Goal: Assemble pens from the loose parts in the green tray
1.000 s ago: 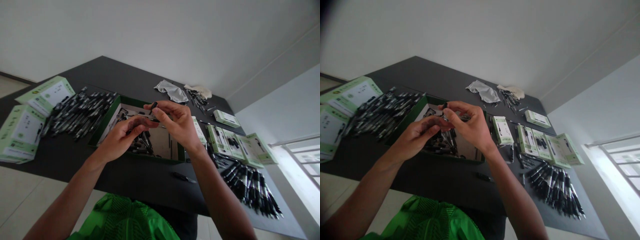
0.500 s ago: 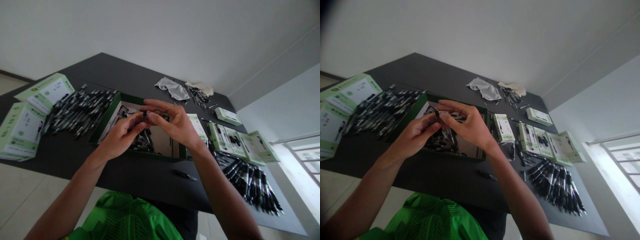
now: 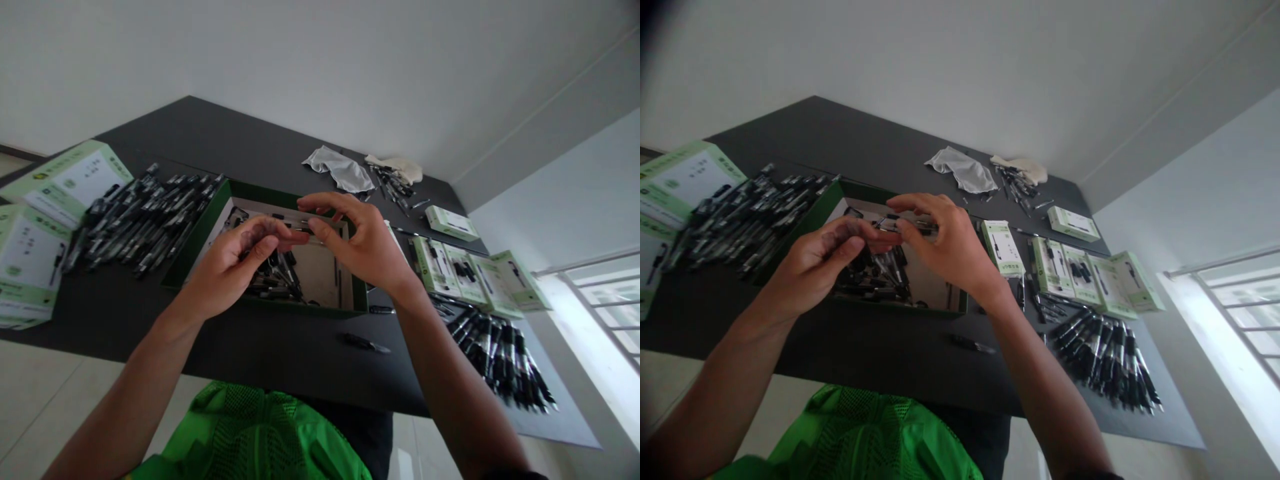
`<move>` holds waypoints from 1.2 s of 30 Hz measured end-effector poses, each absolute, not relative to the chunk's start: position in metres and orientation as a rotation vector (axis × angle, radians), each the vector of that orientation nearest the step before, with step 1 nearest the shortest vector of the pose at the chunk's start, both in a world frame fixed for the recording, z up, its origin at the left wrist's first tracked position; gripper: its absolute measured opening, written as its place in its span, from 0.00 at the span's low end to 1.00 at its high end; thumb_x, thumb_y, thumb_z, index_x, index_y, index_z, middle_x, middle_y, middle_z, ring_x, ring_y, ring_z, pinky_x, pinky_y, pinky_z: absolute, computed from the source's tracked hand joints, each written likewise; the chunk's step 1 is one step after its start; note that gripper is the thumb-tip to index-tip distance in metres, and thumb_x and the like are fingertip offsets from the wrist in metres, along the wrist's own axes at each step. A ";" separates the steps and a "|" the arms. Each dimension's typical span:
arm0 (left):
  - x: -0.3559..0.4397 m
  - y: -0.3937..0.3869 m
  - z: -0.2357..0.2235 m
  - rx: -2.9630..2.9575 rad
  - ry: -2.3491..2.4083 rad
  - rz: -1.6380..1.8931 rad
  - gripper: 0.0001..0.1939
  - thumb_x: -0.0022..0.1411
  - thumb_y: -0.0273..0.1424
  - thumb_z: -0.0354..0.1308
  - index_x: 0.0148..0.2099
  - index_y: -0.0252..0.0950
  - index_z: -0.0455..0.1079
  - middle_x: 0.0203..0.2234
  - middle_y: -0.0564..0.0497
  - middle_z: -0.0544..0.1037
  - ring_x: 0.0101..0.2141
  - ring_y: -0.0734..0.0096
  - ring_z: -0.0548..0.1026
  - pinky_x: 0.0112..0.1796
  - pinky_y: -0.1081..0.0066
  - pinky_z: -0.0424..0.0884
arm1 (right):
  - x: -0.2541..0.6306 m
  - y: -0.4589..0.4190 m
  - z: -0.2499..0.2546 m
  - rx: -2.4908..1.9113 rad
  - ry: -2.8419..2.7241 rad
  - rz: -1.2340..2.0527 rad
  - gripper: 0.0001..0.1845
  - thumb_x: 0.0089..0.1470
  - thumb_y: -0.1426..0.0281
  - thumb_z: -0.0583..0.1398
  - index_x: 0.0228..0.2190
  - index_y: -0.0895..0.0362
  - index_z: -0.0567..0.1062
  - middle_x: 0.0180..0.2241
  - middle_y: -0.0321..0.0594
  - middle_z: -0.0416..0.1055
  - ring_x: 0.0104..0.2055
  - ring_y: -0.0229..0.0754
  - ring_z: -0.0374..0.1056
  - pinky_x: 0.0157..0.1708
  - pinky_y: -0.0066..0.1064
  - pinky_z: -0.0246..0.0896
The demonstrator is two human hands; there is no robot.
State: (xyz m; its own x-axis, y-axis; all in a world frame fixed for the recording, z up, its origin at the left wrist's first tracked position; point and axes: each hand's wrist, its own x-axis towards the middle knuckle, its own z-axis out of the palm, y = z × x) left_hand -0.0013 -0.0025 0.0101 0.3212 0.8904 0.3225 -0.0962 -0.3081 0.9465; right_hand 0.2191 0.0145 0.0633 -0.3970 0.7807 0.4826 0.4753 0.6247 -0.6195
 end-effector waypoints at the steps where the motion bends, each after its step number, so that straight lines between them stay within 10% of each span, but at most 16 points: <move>1: -0.001 -0.003 0.009 1.513 0.735 1.211 0.10 0.74 0.40 0.60 0.49 0.39 0.75 0.49 0.46 0.86 0.51 0.61 0.84 0.54 0.65 0.78 | 0.224 0.017 0.060 -1.028 -2.073 0.446 0.13 0.65 0.73 0.61 0.49 0.58 0.82 0.46 0.41 0.83 0.45 0.41 0.75 0.47 0.33 0.67; 36: -0.002 0.003 0.010 1.110 0.793 1.497 0.11 0.73 0.34 0.61 0.51 0.38 0.81 0.49 0.45 0.87 0.52 0.58 0.84 0.53 0.65 0.82 | 0.226 0.083 0.029 -2.085 -2.780 0.032 0.15 0.66 0.82 0.56 0.48 0.67 0.80 0.48 0.61 0.81 0.55 0.56 0.79 0.51 0.37 0.73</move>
State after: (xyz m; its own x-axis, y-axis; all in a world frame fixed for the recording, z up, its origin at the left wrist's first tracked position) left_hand -0.0016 0.0034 0.0100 -0.0070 0.9728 0.2317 -0.3552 -0.2190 0.9088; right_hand 0.2256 0.0834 0.0288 -0.2448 0.9303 -0.2731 0.9364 0.2999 0.1822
